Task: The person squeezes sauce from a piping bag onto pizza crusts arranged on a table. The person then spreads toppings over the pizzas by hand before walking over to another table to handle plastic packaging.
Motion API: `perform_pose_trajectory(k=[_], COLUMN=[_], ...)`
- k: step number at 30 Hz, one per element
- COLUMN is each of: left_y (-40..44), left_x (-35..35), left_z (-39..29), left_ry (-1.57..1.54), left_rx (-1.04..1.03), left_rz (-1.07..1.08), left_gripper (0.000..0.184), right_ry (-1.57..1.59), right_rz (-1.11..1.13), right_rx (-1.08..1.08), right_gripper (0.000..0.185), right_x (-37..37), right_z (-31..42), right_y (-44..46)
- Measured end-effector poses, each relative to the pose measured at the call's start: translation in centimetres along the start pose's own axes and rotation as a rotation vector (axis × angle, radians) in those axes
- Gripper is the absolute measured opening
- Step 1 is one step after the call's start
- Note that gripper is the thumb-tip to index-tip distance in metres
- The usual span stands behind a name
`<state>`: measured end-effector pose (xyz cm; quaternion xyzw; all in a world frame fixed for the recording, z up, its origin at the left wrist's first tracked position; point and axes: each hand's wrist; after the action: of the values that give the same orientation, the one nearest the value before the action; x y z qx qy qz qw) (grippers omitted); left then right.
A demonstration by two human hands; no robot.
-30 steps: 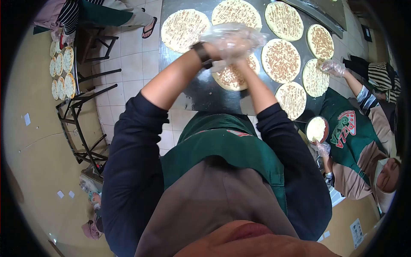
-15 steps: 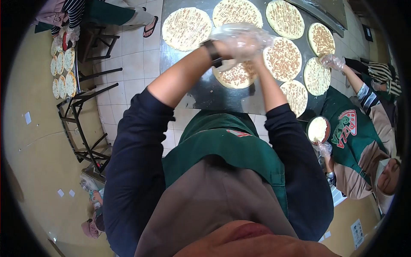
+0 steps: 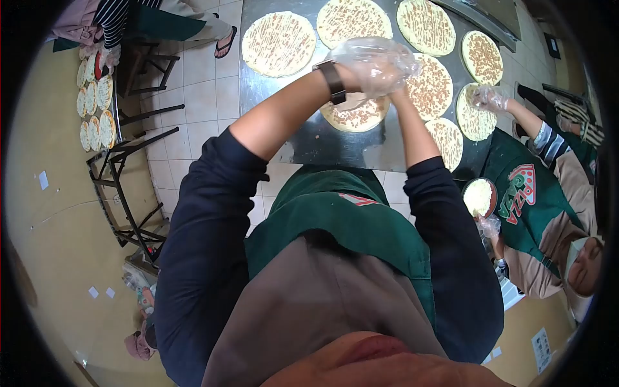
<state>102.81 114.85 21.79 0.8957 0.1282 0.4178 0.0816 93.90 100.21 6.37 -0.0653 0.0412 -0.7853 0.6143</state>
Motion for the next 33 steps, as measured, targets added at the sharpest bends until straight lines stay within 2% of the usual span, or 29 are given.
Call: perform_pose_trajectory(k=[2, 4, 5, 7, 8, 10, 11, 12, 13, 15, 17, 20, 25, 27, 29, 30, 31, 32, 33], left_y=[0.3, -1.4, -2.1, -3.4, -3.4, -2.1, -1.1, 0.4, 1.1, 1.7, 0.3, -1.7, 3.0, 2.1, -0.4, -1.2, -1.3, -1.5, -1.4], left_x=[-0.2, 0.9, 1.3, 2.5, 2.3, 1.5, 1.0, 0.1, -0.4, -0.6, 0.2, 1.6, -0.9, -1.4, -3.4, -4.1, -2.4, -0.5, 0.7], left_z=[-0.2, -0.5, -0.9, -1.5, -1.6, -1.5, -1.1, -1.0, -1.1, -1.3, -1.9, -2.8, -2.4, -1.5, 0.9, 1.1, 0.0, -1.2, -2.1], left_ry=[0.000, 0.000, 0.000, 0.006, 0.006, 0.005, 0.004, 0.004, 0.003, 0.005, 0.006, 0.012, 0.013, 0.014, -0.307, -0.593, -0.591, -0.101, 0.390], left_rx=[0.034, 0.061, 0.073, 0.099, 0.114, 0.141, 0.154, 0.168, 0.185, 0.213, 0.240, 0.281, 0.346, 0.362, 0.059, 0.104, 0.103, 0.065, 0.023], left_rz=[0.018, 0.046, 0.062, 0.097, 0.114, 0.142, 0.152, 0.161, 0.168, 0.188, 0.214, 0.263, 0.327, 0.333, -0.058, -0.117, -0.110, 0.052, 0.210], left_gripper=[0.042, 0.042, 0.042, 0.041, 0.041, 0.041, 0.041, 0.041, 0.041, 0.041, 0.041, 0.041, 0.041, 0.042, 0.042, 0.040, 0.040, 0.041, 0.044], right_ry=[0.048, 0.101, 0.130, -0.200, -0.196, 0.017, 0.041, 0.154, -0.123, 0.136, 0.066, 0.056, 0.002, -0.024, -0.044, -0.051, -0.057, -0.052, -0.103], right_rz=[-0.002, -0.015, -0.023, 0.228, 0.227, -0.039, -0.065, -0.066, -0.028, -0.041, -0.068, -0.062, -0.040, -0.025, -0.017, -0.015, -0.014, -0.018, 0.054], right_rx=[-0.123, -0.245, -0.305, -0.053, -0.054, -0.046, -0.284, -0.105, -0.044, -0.271, -0.259, -0.223, -0.134, -0.097, -0.062, -0.044, -0.025, -0.024, 0.065], right_gripper=[0.043, 0.044, 0.044, 0.045, 0.045, 0.042, 0.036, 0.032, 0.031, 0.033, 0.040, 0.041, 0.043, 0.044, 0.045, 0.046, 0.046, 0.046, 0.047], right_x=[0.0, -5.1, -4.9, -8.3, -8.2, -6.5, -4.2, -1.7, 1.0, 1.2, -2.1, -3.5, -6.0, -6.5, -6.6, -6.8, -7.0, -7.4, -7.9], right_z=[1.3, 4.5, 5.1, 3.9, 2.5, -0.5, 6.8, 6.4, 5.3, 7.3, 1.9, 1.7, 2.4, 2.6, 2.7, 2.7, 2.6, 2.5, 3.0], right_y=[-0.5, -2.9, -2.9, -3.3, -3.3, -2.9, -3.2, -2.3, -0.7, -0.9, -1.7, -2.1, -3.6, -4.1, -4.6, -4.7, -4.8, -4.6, -4.3])
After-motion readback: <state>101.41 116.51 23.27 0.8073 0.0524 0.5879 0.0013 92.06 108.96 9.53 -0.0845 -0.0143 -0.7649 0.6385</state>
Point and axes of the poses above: each hand's wrist, its own y-axis towards the middle knuckle, its own x-axis out of the back of the hand, z = x × y, and after that the axes turned 10 degrees about y, right-handed
